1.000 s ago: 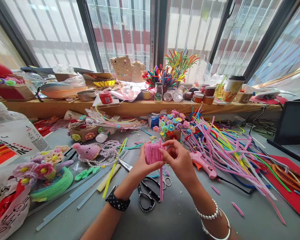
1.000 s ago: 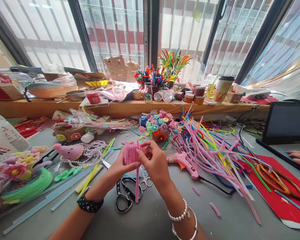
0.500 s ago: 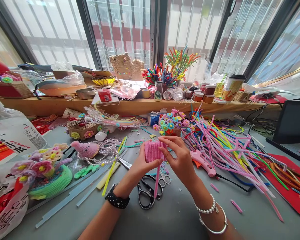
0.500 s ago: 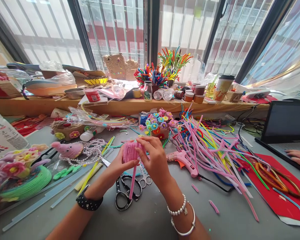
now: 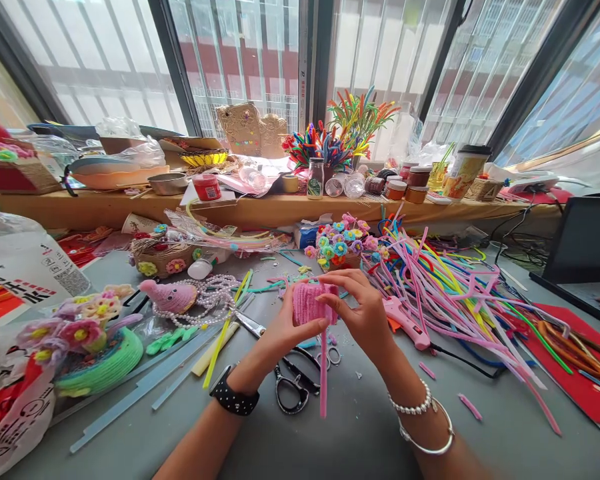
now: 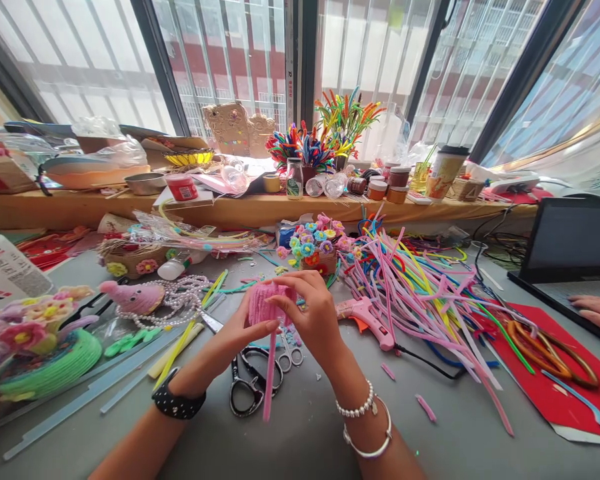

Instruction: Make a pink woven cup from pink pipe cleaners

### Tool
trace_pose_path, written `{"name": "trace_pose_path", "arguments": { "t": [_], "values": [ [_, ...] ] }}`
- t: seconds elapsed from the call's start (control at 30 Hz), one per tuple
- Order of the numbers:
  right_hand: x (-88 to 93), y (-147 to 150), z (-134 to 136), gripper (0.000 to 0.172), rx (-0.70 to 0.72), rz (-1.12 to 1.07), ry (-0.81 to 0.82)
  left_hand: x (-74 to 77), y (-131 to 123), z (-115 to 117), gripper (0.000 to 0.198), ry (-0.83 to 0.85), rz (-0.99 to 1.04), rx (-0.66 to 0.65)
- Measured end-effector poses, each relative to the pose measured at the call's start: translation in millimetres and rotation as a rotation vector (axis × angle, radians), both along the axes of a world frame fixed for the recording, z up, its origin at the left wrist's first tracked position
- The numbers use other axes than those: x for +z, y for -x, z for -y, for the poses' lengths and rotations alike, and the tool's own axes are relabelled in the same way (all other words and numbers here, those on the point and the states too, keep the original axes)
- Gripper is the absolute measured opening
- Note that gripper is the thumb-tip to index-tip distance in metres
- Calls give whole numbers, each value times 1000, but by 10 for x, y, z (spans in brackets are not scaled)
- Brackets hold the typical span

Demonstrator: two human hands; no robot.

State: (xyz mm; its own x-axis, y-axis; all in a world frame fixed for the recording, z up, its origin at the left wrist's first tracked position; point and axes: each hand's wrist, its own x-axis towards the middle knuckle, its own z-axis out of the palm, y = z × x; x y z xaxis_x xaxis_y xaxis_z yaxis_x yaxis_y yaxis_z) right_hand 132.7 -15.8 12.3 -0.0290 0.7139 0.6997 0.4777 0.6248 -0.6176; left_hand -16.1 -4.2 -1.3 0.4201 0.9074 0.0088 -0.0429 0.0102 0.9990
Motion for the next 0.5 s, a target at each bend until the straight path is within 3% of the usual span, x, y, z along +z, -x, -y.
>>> {"name": "trace_pose_path", "arguments": {
  "t": [0.23,0.5],
  "values": [
    [-17,66,30,16,-73,-14,-9,-6,-8,-3,67,11,-27,34],
    [-16,47,17,15,-52,-8,5,-30,-4,-9,66,-18,-13,39]
  ]
}}
